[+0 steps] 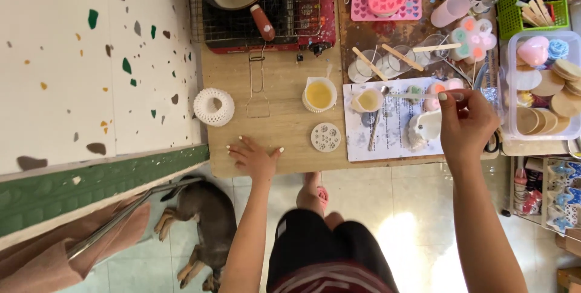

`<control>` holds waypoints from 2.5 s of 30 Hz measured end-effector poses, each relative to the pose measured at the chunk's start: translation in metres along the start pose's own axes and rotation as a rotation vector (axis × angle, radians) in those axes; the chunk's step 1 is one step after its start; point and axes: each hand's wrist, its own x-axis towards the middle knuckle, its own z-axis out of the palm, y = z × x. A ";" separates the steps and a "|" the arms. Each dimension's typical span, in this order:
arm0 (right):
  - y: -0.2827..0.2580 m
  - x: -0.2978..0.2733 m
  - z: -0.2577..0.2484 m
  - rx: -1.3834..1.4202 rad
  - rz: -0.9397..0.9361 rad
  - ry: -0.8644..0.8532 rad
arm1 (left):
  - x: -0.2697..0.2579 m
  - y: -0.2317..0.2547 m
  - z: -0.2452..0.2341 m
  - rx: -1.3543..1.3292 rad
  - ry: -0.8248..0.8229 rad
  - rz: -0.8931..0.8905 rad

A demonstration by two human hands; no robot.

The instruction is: Preparing materials and pouring wax into molds to make scented candles.

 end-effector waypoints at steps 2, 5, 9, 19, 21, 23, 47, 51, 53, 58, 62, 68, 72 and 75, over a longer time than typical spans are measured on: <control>0.010 -0.010 0.005 0.034 0.050 0.025 | 0.004 -0.004 0.008 -0.030 -0.006 0.000; 0.037 -0.023 0.005 0.027 0.014 0.062 | 0.004 -0.005 0.011 -0.015 -0.025 0.015; 0.065 -0.038 0.016 0.205 0.038 0.075 | 0.001 -0.006 0.011 -0.036 0.015 0.013; -0.003 -0.038 0.099 0.076 -0.095 0.060 | 0.007 -0.007 0.010 -0.019 -0.115 -0.025; 0.005 -0.040 0.115 -0.037 -0.150 0.047 | 0.009 -0.003 0.007 0.012 -0.137 -0.034; 0.022 -0.046 0.128 -0.004 -0.138 0.003 | 0.010 -0.003 0.008 0.053 -0.158 -0.019; -0.010 -0.034 0.147 -0.034 -0.172 0.072 | 0.023 0.020 -0.028 0.120 -0.428 -0.089; 0.020 -0.049 0.156 -0.155 -0.165 0.016 | 0.027 0.020 -0.021 0.121 -0.438 -0.096; 0.025 -0.051 0.163 -0.131 -0.208 0.000 | 0.027 0.020 -0.020 0.113 -0.438 -0.105; 0.022 -0.052 0.173 -0.118 -0.186 -0.023 | 0.031 0.020 -0.015 0.123 -0.443 -0.111; 0.022 -0.052 0.174 -0.130 -0.192 -0.038 | 0.032 0.023 -0.019 0.156 -0.456 -0.113; 0.021 -0.053 0.176 -0.111 -0.164 -0.055 | 0.035 0.024 -0.020 0.198 -0.502 -0.093; 0.023 -0.054 0.176 -0.090 -0.143 -0.066 | 0.037 0.026 -0.019 0.208 -0.521 -0.106; 0.023 -0.055 0.176 -0.082 -0.131 -0.069 | 0.038 0.023 -0.015 0.206 -0.526 -0.093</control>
